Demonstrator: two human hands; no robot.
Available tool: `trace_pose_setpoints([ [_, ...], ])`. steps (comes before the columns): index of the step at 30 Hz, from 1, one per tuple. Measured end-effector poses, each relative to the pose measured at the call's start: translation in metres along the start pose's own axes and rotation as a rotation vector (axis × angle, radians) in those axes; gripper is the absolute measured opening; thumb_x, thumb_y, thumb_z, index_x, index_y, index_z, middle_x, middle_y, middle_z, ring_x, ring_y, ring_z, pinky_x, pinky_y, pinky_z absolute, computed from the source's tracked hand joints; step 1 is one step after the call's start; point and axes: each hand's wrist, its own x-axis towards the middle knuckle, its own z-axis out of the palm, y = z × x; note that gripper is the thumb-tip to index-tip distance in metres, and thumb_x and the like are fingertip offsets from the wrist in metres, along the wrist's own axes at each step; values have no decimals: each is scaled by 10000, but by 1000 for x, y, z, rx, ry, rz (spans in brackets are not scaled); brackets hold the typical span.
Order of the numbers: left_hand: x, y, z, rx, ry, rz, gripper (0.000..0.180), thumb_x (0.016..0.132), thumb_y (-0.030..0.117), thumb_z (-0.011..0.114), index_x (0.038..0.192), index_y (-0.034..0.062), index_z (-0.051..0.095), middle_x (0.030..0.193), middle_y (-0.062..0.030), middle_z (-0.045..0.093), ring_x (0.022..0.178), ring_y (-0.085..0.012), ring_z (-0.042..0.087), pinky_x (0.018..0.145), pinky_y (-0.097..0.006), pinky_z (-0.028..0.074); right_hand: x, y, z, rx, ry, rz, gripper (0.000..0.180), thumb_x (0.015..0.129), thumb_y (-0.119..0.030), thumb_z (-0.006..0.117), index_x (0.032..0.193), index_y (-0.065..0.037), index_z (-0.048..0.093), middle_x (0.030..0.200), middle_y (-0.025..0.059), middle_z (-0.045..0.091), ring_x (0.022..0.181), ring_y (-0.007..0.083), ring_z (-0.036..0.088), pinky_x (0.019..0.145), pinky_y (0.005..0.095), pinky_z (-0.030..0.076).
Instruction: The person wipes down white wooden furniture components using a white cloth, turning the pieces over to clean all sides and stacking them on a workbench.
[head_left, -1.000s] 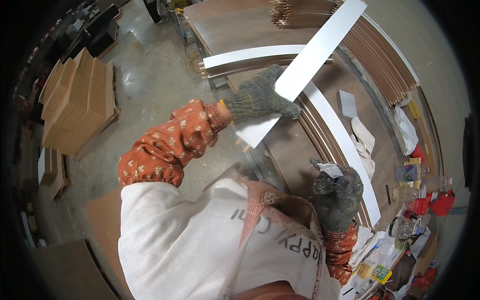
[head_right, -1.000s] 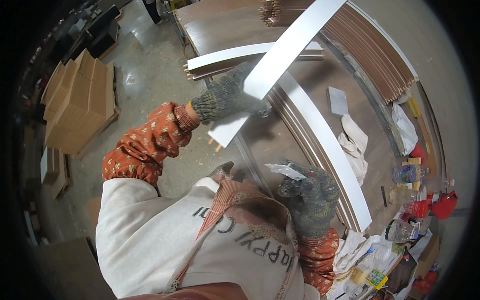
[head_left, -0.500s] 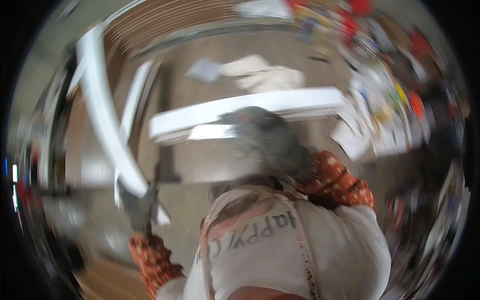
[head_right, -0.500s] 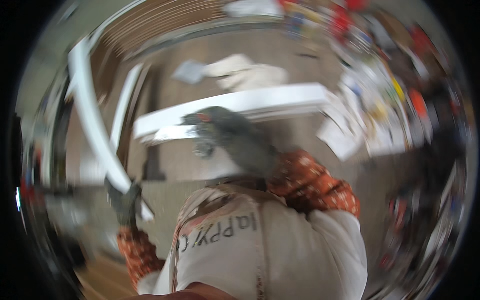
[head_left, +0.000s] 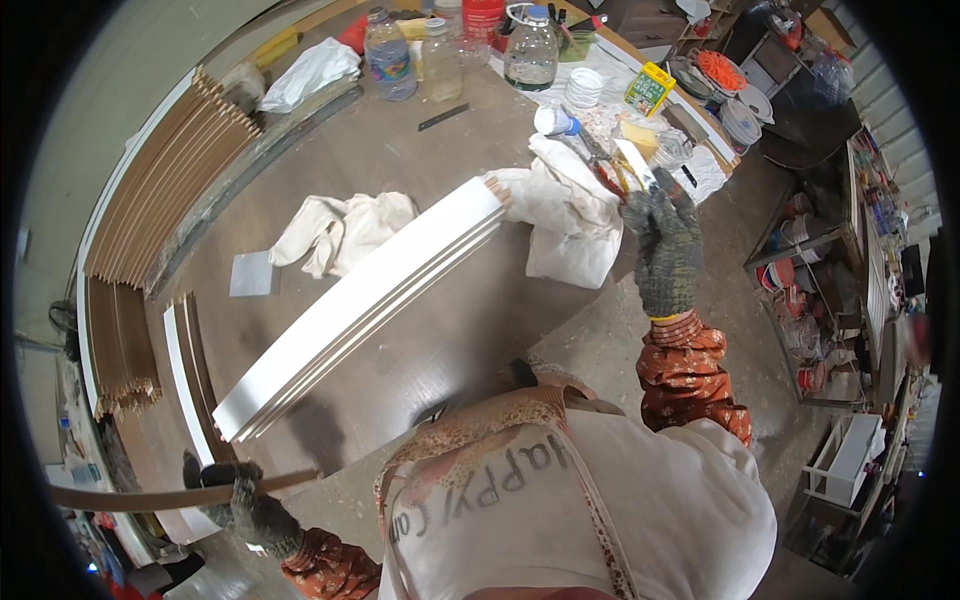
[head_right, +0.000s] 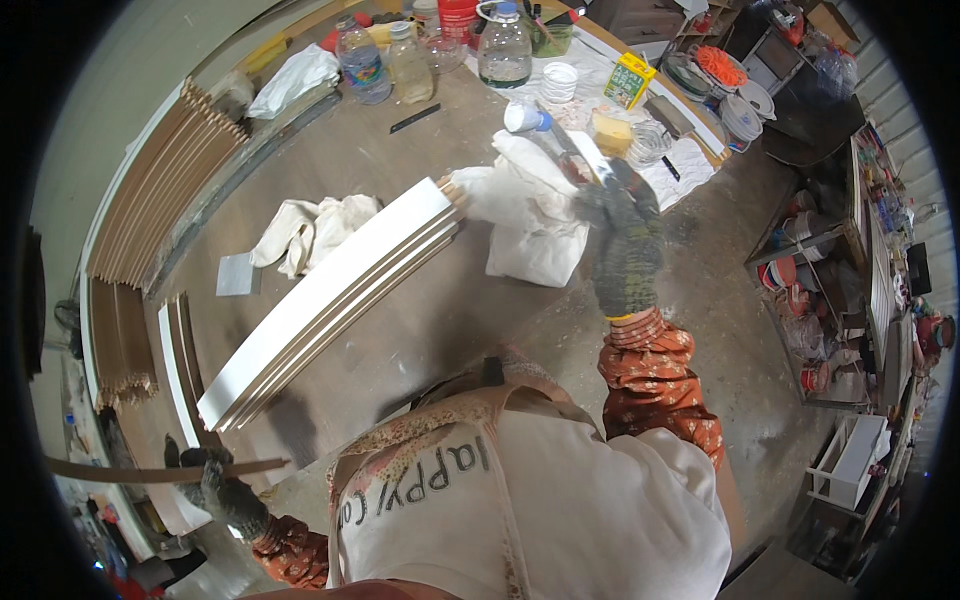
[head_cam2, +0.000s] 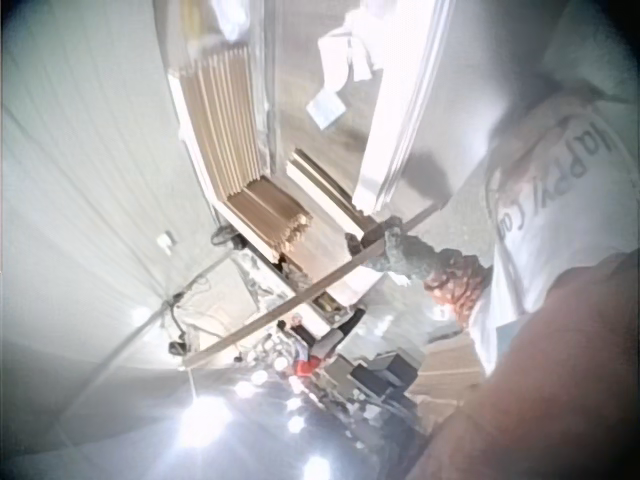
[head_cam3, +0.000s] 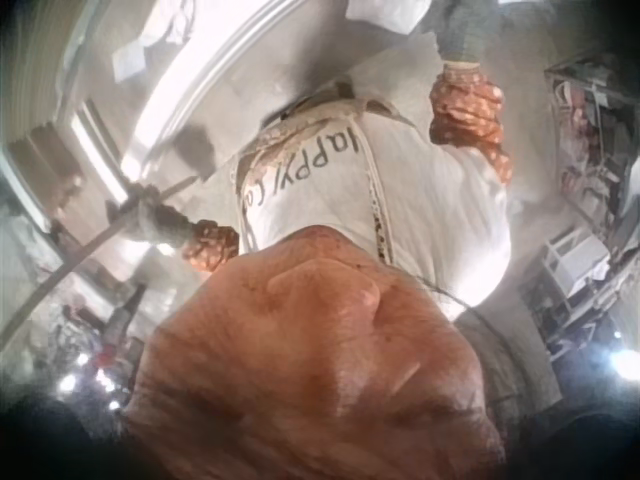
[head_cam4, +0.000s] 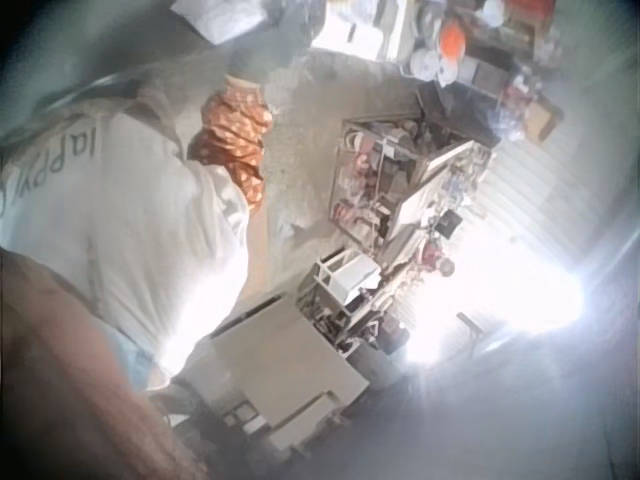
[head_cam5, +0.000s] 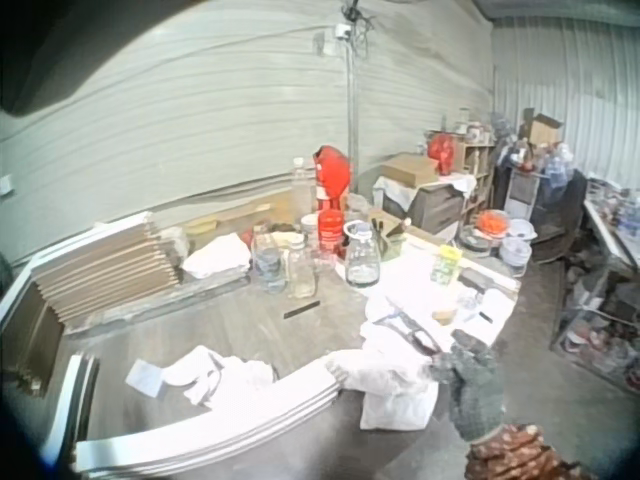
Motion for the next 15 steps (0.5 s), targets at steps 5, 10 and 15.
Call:
trace_pose_setpoints([
  [5,-1,-12,-40,-468,-163,-159,509,827,93,562,1273,-60,371,831,-57,512,762,-152,523,701,-262,454,36,19,-57,-7,161,115,314,890,-27,483,1200,27,484,1026,103,587,847,161,602,746,284,527],
  [10,-16,23,56,-246,124,59,280,829,208,559,971,-22,489,640,-14,379,537,-102,316,478,-246,292,79,41,-59,-106,65,140,328,897,-49,479,1218,21,469,1006,105,591,836,166,608,744,276,523],
  [15,-42,1,7,-124,188,109,288,822,208,579,965,-38,535,681,-31,452,556,-111,384,523,-262,381,103,37,-36,-37,-28,212,370,906,-75,475,1262,15,435,1060,116,585,896,185,606,783,284,517],
])
